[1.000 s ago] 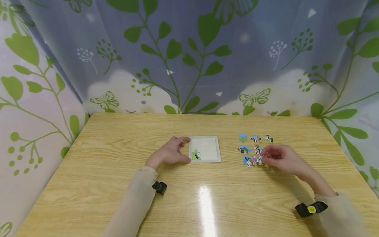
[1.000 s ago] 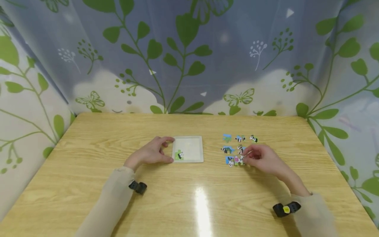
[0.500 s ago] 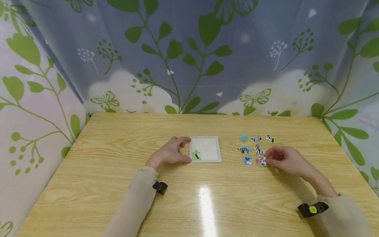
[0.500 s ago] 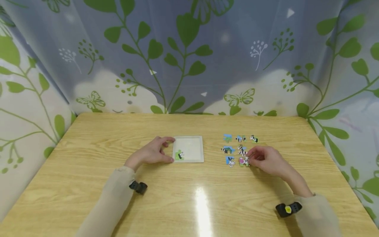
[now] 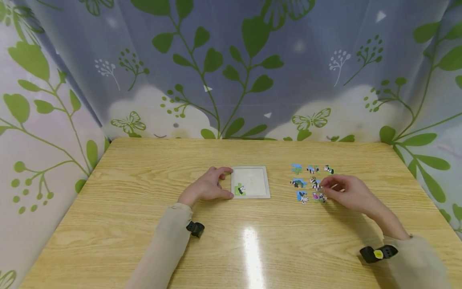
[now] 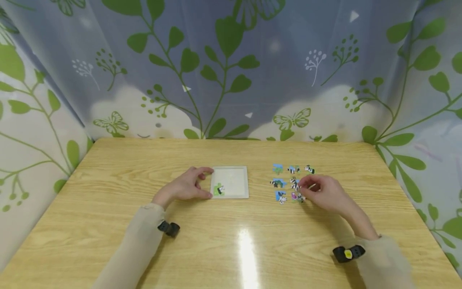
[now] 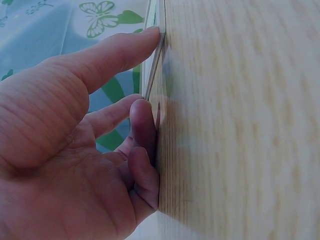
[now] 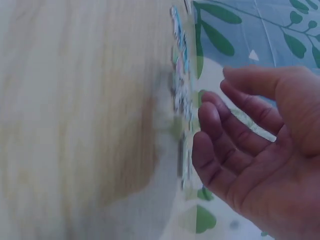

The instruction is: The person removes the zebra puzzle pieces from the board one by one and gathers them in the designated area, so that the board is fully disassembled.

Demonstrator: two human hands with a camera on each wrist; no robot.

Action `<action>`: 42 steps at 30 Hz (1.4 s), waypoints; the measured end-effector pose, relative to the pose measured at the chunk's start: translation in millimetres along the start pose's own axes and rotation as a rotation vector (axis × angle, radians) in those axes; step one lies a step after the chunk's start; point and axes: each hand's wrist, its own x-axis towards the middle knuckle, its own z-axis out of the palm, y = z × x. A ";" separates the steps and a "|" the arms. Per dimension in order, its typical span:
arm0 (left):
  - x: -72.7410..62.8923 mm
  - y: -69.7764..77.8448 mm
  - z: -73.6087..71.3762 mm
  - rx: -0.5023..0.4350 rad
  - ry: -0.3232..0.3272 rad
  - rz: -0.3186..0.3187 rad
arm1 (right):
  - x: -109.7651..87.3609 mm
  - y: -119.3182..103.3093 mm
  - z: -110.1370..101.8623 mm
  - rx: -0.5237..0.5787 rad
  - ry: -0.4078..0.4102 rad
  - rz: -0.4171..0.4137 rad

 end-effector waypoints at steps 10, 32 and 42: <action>1.1 -1.3 0.2 -0.004 0.001 -0.002 | 20.8 -27.0 16.9 0.121 -0.051 -0.074; 1.9 -2.0 0.4 0.005 0.003 0.010 | 75.7 -84.9 69.2 0.140 -0.181 -0.229; 2.0 -0.6 0.5 0.016 0.006 -0.002 | 88.0 -106.7 90.3 0.166 -0.208 -0.257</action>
